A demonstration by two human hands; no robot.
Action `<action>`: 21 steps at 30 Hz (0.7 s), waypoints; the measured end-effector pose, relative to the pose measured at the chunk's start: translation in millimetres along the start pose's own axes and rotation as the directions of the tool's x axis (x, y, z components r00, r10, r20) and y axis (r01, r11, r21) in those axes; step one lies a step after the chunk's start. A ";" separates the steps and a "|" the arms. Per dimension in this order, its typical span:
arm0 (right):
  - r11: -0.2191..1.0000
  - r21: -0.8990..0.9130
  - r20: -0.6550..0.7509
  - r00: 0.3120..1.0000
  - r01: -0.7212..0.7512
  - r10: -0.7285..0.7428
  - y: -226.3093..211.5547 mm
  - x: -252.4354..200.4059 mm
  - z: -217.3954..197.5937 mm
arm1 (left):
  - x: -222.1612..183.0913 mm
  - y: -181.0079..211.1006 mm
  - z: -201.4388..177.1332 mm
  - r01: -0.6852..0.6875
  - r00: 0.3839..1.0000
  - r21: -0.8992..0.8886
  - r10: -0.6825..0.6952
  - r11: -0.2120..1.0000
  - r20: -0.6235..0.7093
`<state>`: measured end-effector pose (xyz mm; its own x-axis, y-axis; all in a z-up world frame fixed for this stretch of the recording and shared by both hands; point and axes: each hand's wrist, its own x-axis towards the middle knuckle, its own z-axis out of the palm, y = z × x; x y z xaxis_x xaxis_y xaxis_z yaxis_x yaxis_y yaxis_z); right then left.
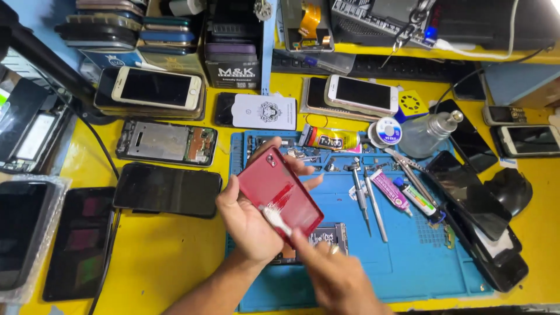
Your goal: Cleaning a red smartphone back cover using a toothbrush and cleaning solution at a repair station.
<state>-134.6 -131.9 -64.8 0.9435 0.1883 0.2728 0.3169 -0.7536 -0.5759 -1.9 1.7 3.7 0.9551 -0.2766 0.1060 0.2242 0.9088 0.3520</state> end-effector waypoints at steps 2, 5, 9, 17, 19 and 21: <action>0.994 -0.008 -0.056 0.993 -0.107 0.106 10.7 15.8 -13.8 | -2.5 -0.1 -2.5 0.005 1.000 0.000 -0.005 1.000 0.017; 0.993 0.022 -0.059 0.991 -0.119 0.120 4.9 14.2 -10.8 | -0.5 0.4 -0.2 -0.013 1.000 0.029 0.012 1.000 0.016; 0.983 0.015 -0.109 0.977 -0.181 0.182 23.2 27.6 -20.7 | -0.7 -2.9 -2.1 -0.001 0.999 0.015 0.000 1.000 0.038; 1.000 0.001 -0.095 0.995 -0.029 0.029 7.5 26.6 -15.9 | -0.9 -4.5 0.0 -0.013 1.000 0.042 0.014 0.999 -0.005; 0.999 0.020 -0.075 0.997 0.037 -0.035 4.7 27.8 -17.8 | -1.3 -4.3 -0.6 -0.010 0.999 0.089 0.013 0.996 -0.030; 0.994 -0.028 -0.091 0.990 -0.110 0.107 18.5 36.5 -27.5 | -1.5 -6.0 -6.8 -0.003 1.000 0.041 0.003 0.999 0.017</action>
<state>-96.9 -156.3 -44.3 0.9591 0.0483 0.2789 0.2084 -0.7872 -0.5804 -3.3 -1.2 -4.9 0.9524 -0.2793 0.1225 0.2126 0.8960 0.3899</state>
